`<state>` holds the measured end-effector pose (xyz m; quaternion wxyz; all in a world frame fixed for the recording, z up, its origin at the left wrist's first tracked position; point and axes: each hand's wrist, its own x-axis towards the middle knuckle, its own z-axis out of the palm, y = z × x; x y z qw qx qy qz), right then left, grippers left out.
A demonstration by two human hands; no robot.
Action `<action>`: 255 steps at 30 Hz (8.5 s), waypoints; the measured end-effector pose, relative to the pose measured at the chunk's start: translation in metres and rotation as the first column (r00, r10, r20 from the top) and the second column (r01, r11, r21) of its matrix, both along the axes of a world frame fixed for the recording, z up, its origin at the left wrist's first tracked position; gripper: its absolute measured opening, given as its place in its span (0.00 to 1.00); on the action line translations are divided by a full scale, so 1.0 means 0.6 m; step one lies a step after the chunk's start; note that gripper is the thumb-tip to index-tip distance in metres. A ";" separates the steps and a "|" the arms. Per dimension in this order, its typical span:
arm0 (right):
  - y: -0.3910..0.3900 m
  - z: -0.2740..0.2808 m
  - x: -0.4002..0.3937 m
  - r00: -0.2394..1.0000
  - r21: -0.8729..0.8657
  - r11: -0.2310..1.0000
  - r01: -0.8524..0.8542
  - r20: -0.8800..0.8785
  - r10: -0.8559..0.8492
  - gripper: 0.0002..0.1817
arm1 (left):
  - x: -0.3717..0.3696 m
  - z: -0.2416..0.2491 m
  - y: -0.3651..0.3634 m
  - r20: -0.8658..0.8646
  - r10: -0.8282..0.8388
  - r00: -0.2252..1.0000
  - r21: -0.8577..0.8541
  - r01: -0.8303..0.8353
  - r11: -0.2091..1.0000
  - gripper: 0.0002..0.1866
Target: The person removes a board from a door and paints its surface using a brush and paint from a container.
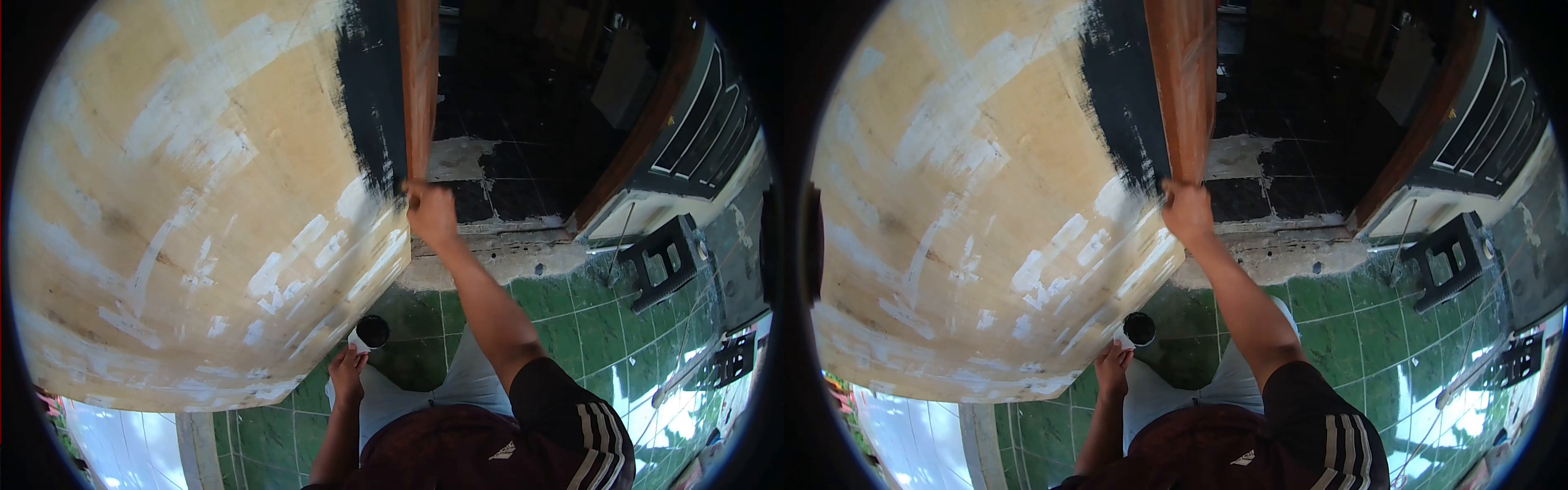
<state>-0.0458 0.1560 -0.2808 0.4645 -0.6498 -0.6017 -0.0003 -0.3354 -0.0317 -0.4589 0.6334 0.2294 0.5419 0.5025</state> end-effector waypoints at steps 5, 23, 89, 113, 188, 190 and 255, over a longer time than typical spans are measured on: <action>-0.047 0.260 -0.011 0.914 0.350 0.932 -0.091 -0.343 0.218 0.12 | 0.004 -0.016 0.008 -0.003 0.012 1.000 0.006 -0.012 1.000 0.17; 0.029 0.351 0.115 0.950 -0.041 0.975 -0.218 0.219 0.222 0.11 | 0.004 -0.001 0.024 0.086 0.100 0.991 0.066 -0.106 0.992 0.17; 0.005 0.552 0.129 0.826 0.069 0.951 -0.301 0.517 0.224 0.16 | 0.078 0.152 -0.051 -0.084 0.089 0.992 0.215 -0.069 0.974 0.16; -0.029 0.500 0.057 0.964 0.415 0.899 -0.142 0.265 0.030 0.14 | 0.021 -0.023 0.068 0.030 -0.198 0.980 0.163 0.190 0.968 0.14; -0.192 -0.033 0.105 0.805 0.073 0.803 -0.591 -0.006 0.593 0.07 | 0.198 0.085 0.130 0.181 0.013 0.983 0.192 -0.049 0.980 0.07; -0.174 -0.034 0.115 0.804 0.024 0.816 -0.578 -0.152 0.574 0.09 | 0.210 0.124 0.125 0.183 0.042 0.982 0.189 -0.077 0.979 0.07; 0.011 0.730 0.087 0.828 0.370 0.833 -0.411 0.533 0.172 0.12 | 0.166 0.062 -0.072 0.193 0.064 0.979 0.088 -0.082 0.993 0.06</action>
